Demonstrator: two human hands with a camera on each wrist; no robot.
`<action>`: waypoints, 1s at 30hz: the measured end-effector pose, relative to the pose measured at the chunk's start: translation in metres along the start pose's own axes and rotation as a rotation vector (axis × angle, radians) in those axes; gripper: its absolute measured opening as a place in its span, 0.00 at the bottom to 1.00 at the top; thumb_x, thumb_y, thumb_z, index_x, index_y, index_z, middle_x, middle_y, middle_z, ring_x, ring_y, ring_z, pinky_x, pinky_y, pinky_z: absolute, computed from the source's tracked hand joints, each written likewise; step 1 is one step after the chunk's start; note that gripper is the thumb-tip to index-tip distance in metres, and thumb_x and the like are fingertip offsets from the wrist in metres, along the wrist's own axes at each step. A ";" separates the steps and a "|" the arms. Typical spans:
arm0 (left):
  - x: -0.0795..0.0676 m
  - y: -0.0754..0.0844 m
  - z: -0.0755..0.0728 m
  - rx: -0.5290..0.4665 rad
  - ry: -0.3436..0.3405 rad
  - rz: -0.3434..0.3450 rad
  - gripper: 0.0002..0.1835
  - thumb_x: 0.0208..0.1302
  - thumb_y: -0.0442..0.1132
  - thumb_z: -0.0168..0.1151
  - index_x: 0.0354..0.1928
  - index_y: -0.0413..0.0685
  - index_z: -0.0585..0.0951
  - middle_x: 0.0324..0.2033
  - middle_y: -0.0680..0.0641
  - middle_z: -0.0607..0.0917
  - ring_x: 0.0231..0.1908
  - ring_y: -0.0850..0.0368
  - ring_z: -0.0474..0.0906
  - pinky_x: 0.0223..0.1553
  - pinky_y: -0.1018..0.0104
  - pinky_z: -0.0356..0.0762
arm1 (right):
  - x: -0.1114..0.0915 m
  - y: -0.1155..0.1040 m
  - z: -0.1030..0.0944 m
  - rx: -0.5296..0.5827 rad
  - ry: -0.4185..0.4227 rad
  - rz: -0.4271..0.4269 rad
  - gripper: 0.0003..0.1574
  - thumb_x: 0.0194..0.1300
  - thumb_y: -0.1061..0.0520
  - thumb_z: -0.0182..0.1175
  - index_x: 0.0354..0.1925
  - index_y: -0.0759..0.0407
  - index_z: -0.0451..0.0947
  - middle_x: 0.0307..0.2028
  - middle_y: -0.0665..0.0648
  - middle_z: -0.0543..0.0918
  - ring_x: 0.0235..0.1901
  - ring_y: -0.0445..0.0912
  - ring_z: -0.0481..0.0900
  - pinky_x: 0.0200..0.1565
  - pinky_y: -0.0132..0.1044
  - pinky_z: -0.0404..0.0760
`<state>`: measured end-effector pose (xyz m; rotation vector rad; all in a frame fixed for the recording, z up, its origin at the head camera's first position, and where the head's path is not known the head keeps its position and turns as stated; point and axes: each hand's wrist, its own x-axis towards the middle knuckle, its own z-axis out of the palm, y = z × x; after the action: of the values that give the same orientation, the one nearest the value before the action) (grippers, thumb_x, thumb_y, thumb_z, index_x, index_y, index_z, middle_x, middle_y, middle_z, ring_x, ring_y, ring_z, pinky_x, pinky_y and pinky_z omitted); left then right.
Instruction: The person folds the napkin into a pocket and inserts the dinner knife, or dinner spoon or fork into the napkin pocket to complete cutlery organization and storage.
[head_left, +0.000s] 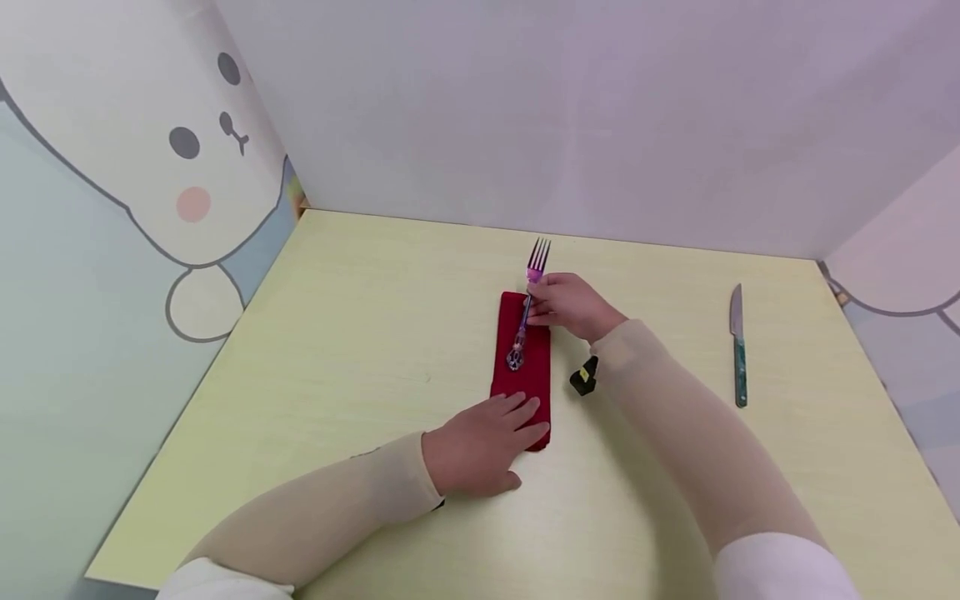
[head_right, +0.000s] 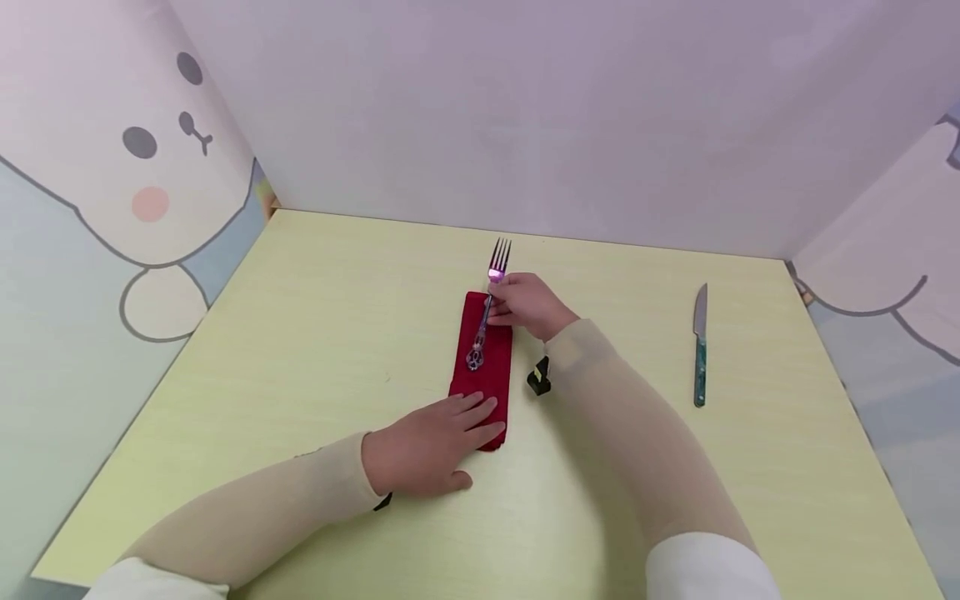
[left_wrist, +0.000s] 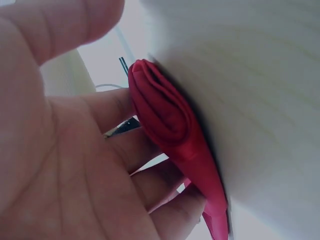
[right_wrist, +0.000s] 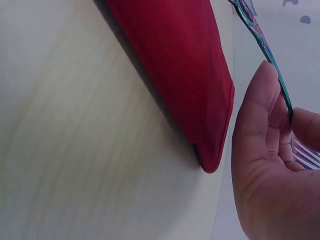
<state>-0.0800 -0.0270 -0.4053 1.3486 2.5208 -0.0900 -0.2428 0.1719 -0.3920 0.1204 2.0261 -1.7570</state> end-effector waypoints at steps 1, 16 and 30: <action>0.000 0.000 0.000 0.003 0.003 0.002 0.40 0.67 0.58 0.66 0.77 0.55 0.67 0.77 0.48 0.64 0.77 0.48 0.56 0.75 0.61 0.52 | 0.003 0.000 0.002 -0.002 -0.005 -0.002 0.14 0.81 0.57 0.52 0.48 0.71 0.72 0.41 0.65 0.76 0.39 0.51 0.79 0.47 0.41 0.86; 0.001 -0.002 0.004 0.007 0.018 0.013 0.44 0.62 0.59 0.70 0.77 0.56 0.67 0.76 0.49 0.65 0.76 0.49 0.57 0.73 0.61 0.58 | 0.022 0.005 0.010 -0.080 -0.024 0.038 0.16 0.81 0.55 0.53 0.50 0.70 0.73 0.43 0.66 0.76 0.40 0.53 0.80 0.47 0.41 0.87; 0.000 -0.002 0.004 -0.015 0.011 0.012 0.45 0.61 0.58 0.71 0.78 0.55 0.66 0.77 0.48 0.63 0.77 0.48 0.55 0.74 0.61 0.56 | 0.012 0.010 0.021 -0.084 -0.052 0.125 0.13 0.78 0.58 0.58 0.43 0.70 0.76 0.37 0.64 0.79 0.34 0.53 0.83 0.45 0.44 0.87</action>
<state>-0.0806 -0.0292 -0.4093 1.3620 2.5169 -0.0618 -0.2442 0.1507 -0.4073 0.1694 2.0069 -1.5817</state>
